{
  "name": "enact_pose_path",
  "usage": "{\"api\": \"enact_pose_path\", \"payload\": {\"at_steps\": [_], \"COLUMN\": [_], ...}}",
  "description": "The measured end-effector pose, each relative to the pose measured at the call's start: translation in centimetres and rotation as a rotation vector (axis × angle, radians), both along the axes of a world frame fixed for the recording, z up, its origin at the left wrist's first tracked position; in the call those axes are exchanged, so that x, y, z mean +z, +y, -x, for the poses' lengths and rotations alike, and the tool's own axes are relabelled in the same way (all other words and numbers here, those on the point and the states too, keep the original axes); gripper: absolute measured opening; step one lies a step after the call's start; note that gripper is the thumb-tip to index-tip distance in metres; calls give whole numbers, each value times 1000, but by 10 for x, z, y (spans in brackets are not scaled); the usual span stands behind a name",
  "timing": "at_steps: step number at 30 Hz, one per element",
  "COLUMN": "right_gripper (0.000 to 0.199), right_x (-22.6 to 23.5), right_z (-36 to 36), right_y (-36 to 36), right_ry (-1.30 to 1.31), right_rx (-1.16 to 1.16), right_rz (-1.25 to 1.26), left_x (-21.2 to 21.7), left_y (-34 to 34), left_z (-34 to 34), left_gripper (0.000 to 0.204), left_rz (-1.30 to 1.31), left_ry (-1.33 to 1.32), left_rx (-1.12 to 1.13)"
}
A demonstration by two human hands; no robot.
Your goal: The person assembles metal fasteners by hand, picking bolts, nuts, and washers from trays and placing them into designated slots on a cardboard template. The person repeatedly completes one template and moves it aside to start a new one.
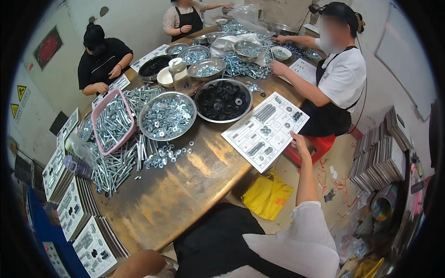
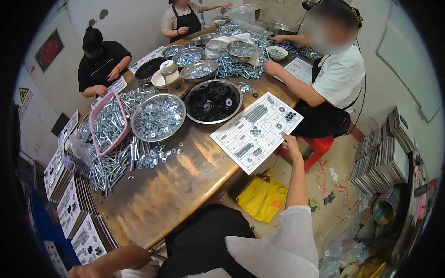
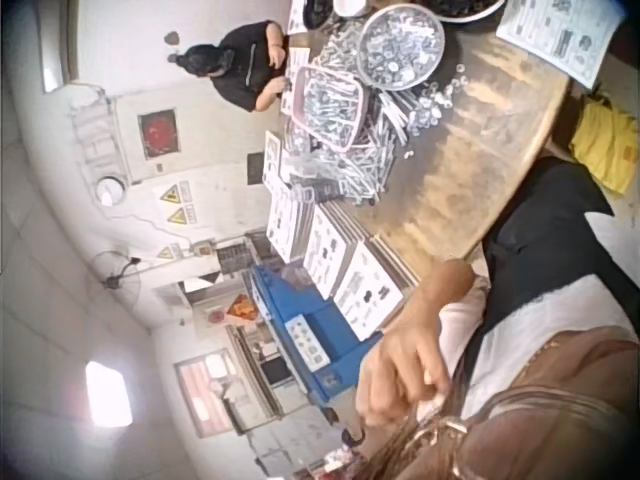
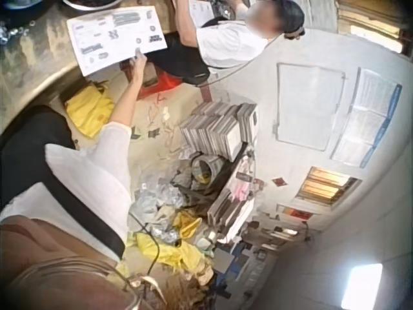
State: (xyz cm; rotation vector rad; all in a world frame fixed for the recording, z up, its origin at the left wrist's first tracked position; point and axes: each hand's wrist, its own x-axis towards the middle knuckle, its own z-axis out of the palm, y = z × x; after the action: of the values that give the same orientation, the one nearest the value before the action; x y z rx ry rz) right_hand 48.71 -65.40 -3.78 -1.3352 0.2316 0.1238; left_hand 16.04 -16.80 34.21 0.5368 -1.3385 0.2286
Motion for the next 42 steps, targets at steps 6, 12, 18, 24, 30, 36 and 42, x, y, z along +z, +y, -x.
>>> {"api": "enact_pose_path", "payload": {"at_steps": [6,12,18,24,30,36,42], "right_gripper": [23,31,19,27,20,32,35], "right_x": [-8,-11,-17,-15,-13,16,28], "right_z": [17,54,112,178,230,281,299], "right_y": [38,46,83,148,206,280,332], "right_ry": [-31,-25,-16,31,124,227,245], "right_rx": [-79,64,121,217,340,591,684], "right_rz": [-44,-55,-47,14,3,90,127], "left_x": [-154,-312,-340,-350,-356,-360,-349], "left_y": [32,-18,-51,-28,10,60,92], "left_z": [-16,-38,-21,10,76,140,180], "left_gripper": [27,34,41,39,26,23,23], "left_rz": [-211,-655,-771,-728,-662,-445,-503], "left_ry": [903,1513,1638,1620,1702,1867,1904], "left_rx": [448,287,93,418,636,879,1102]}}
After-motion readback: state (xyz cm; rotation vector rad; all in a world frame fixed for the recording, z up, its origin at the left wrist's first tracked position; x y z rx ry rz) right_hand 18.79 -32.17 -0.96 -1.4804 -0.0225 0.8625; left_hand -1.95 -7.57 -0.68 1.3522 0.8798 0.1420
